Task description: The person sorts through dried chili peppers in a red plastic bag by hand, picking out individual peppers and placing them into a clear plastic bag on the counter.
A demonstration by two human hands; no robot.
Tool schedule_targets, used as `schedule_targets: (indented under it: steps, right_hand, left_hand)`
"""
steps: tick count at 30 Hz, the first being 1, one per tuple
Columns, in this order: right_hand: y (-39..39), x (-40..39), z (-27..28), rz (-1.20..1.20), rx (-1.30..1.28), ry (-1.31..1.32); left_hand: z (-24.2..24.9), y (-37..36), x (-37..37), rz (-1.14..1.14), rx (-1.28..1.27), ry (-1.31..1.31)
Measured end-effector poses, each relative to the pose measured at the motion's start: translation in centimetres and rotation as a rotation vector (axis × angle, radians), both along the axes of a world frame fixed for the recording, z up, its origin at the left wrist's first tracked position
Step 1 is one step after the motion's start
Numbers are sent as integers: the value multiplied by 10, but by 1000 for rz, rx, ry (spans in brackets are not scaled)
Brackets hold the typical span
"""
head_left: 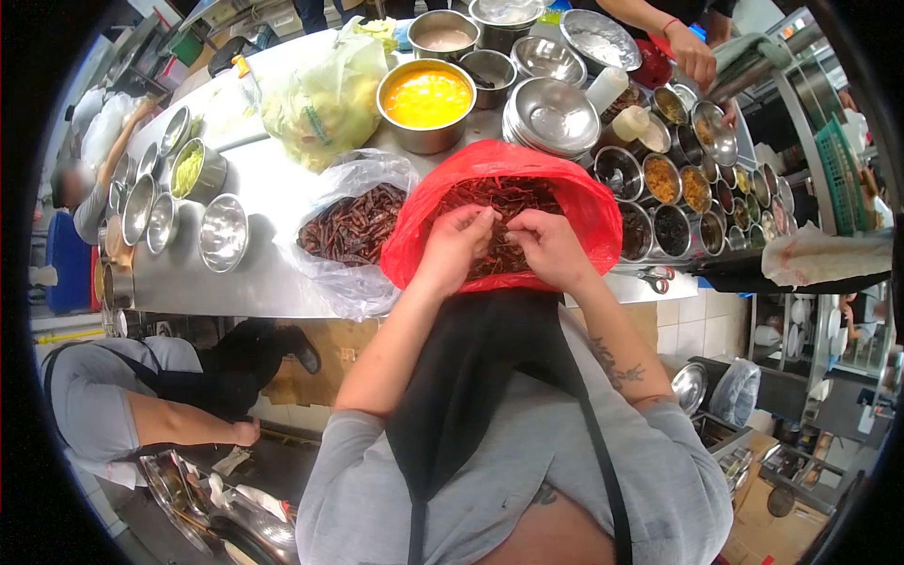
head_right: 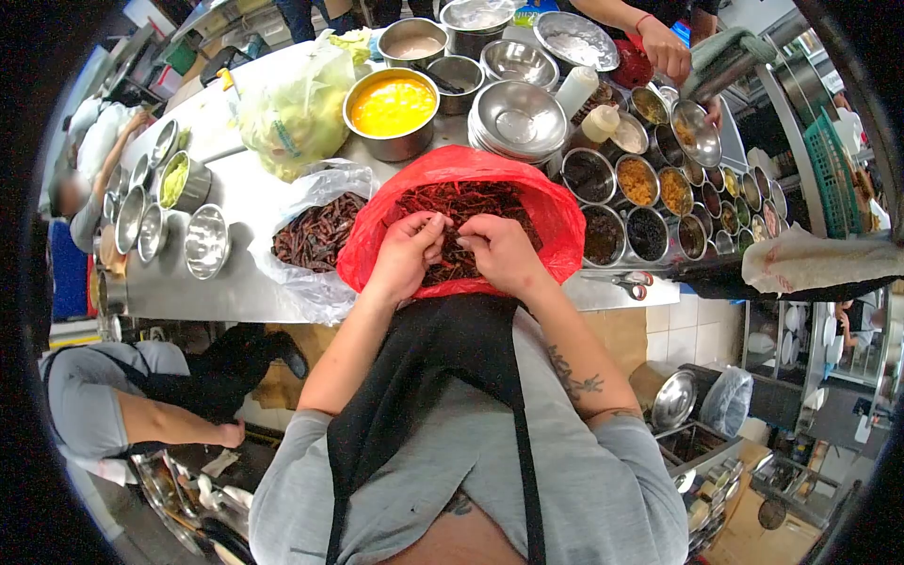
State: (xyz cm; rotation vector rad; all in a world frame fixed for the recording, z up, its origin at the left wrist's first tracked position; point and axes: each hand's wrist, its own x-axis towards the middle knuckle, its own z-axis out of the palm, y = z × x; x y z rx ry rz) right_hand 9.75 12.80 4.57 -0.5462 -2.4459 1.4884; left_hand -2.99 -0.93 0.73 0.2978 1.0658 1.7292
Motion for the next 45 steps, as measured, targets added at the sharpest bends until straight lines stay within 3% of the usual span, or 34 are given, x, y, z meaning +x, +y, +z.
schedule_targets:
  steps: [2,7,12,18,26,31,34,36,40,42,43,45]
  right_hand:
    - [-2,0,1,10,-133,10]
    - [-4,-1,4,121,-288,76]
    - [11,-5,-1,-225,117,58]
    - [13,-9,-12,-268,98,-185]
    - [14,-21,-19,-125,-46,-108]
    - [9,-18,-11,-95,-220,-29]
    - [15,-15,-16,-44,-195,-81]
    - [19,-12,-15,-34,-465,-137]
    - [30,-4,-19,120,-1133,-85]
    - [31,-4,-16,39,-1217,-55]
    - [30,-5,-13,-1,-1259,-40]
    - [27,-10,-13,-118,-633,-95]
  left_hand:
    - [-1,-2,-2,-33,109,-219]
    - [-6,-2,-11,73,145,-431]
    - [9,-1,-11,282,51,-441]
    - [1,-5,-7,175,-31,-116]
    - [11,-5,2,78,-262,793]
    - [20,0,4,58,-255,961]
    - [20,-1,3,45,-180,1028]
    - [19,-2,3,29,-126,1050]
    - [22,-3,1,40,-66,895]
    - [10,-2,-2,69,-21,787]
    - [2,-2,-3,88,-31,576]
    - [-10,-4,-7,122,-50,154]
